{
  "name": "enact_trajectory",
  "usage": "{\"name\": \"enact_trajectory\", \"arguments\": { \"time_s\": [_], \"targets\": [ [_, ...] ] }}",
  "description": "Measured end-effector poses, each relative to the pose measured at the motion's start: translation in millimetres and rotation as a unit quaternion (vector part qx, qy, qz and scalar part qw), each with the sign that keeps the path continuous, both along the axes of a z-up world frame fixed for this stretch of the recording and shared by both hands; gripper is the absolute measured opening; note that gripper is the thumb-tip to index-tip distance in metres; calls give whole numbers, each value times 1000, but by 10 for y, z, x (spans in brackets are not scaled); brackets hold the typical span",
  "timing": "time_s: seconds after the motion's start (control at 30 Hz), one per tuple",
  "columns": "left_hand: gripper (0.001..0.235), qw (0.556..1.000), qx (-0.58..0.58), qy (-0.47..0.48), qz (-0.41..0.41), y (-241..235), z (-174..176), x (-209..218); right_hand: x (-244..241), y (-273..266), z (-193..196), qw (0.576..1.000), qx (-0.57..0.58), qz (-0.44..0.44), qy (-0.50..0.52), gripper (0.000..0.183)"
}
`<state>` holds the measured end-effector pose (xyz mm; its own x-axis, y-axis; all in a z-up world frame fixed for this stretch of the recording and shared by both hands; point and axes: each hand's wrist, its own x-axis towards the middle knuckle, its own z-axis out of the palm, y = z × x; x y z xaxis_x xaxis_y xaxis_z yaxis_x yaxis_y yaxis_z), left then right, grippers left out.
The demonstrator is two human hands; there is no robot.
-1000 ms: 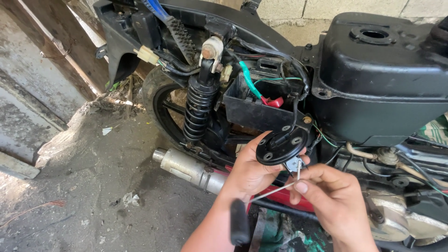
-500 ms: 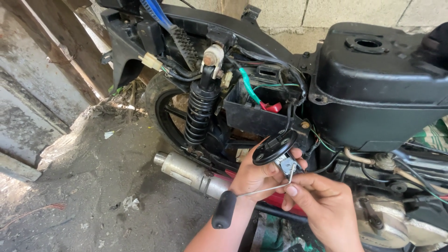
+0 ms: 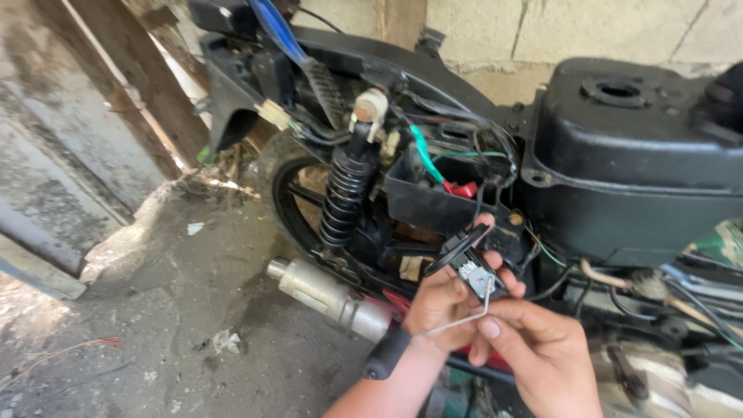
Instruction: The person uses a screwdriver to remove a circular black component from the motorcycle's frame. They then manipulate the component and a thin metal wire, appearing to adjust or test the mechanism before holding the part up for inspection.
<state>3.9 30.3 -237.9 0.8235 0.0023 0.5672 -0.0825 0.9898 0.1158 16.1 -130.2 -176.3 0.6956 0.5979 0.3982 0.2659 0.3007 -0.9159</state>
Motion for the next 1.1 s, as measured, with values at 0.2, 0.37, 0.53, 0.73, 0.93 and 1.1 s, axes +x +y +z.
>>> {"name": "enact_trajectory", "arguments": {
  "time_s": [0.2, 0.37, 0.53, 0.73, 0.93, 1.1],
  "targets": [
    [50, 999, -40, -28, -18, -37, -157, 36, 6, -7, -74, 998, 44, 41, 27, 28],
    [47, 998, -46, -36, -31, -29, -175, 36, -29, 3, -42, 995, 73, 69, 26, 28],
    [49, 998, -41, -32, -31, -17, -165, 41, -44, -1, -42, 992, 93, 72, 42, 29],
    [46, 997, -52, -39, -33, -10, -88, 14, -41, -29, 2, 985, 102, 113, 75, 35],
    [50, 996, -72, -32, -52, 11, -102, 7, -39, -22, 4, 982, 123, 129, 71, 35],
    [52, 995, -92, -38, -31, 12, -41, -28, -26, -7, -8, 970, 159, 173, 56, 34]
  ]
}}
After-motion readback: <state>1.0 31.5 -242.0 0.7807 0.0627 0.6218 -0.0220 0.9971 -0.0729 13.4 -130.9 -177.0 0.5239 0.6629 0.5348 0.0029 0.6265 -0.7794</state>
